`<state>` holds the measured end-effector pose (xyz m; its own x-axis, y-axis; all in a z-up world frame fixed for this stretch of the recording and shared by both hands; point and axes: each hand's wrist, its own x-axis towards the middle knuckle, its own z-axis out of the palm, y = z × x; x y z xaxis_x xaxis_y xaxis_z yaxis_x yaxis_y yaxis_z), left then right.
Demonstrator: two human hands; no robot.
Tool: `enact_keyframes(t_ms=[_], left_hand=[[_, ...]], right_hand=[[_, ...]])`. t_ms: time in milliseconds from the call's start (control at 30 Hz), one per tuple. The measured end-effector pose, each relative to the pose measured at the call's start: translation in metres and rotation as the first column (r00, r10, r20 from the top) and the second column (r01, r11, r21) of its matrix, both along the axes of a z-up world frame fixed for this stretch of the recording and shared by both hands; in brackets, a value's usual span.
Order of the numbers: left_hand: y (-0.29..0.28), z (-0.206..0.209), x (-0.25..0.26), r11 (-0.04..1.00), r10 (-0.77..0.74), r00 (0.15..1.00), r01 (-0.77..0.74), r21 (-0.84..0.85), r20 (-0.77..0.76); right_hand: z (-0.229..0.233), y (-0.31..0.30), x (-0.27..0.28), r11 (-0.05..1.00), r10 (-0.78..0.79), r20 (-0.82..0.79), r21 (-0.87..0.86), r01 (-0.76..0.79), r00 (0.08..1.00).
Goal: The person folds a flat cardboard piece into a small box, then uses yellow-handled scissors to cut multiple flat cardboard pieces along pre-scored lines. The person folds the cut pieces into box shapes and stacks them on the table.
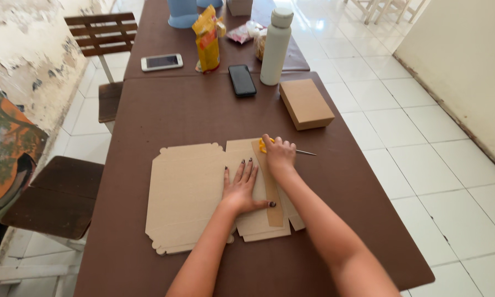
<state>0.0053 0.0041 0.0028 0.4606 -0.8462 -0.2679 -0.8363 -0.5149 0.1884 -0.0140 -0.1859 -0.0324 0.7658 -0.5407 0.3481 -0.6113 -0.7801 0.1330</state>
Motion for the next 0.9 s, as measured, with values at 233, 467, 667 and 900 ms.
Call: enact_keyframes(t_ms=[233, 467, 667, 900], left_hand=[[0.002, -0.006, 0.002, 1.000, -0.015, 0.999, 0.015, -0.004, -0.045], [0.000, 0.000, 0.001, 1.000, -0.011, 1.000, 0.011, 0.005, -0.023], [0.003, 0.004, -0.002, 1.000, 0.002, 1.000, -0.002, -0.005, -0.018], [0.001, 0.000, 0.001, 1.000, -0.009, 1.000, 0.009, 0.020, -0.009]], right_hand=[[0.007, 0.063, -0.110, 0.995, 0.095, -0.085, 0.047, -0.091, 0.992], [-0.001, 0.029, -0.033, 0.999, -0.013, 0.053, -0.041, 0.015, 0.999], [0.004, 0.002, 0.022, 0.997, -0.070, 0.017, 0.016, 0.070, 0.997], [0.001, 0.059, -0.079, 0.995, 0.094, 0.034, -0.047, -0.092, 0.995]])
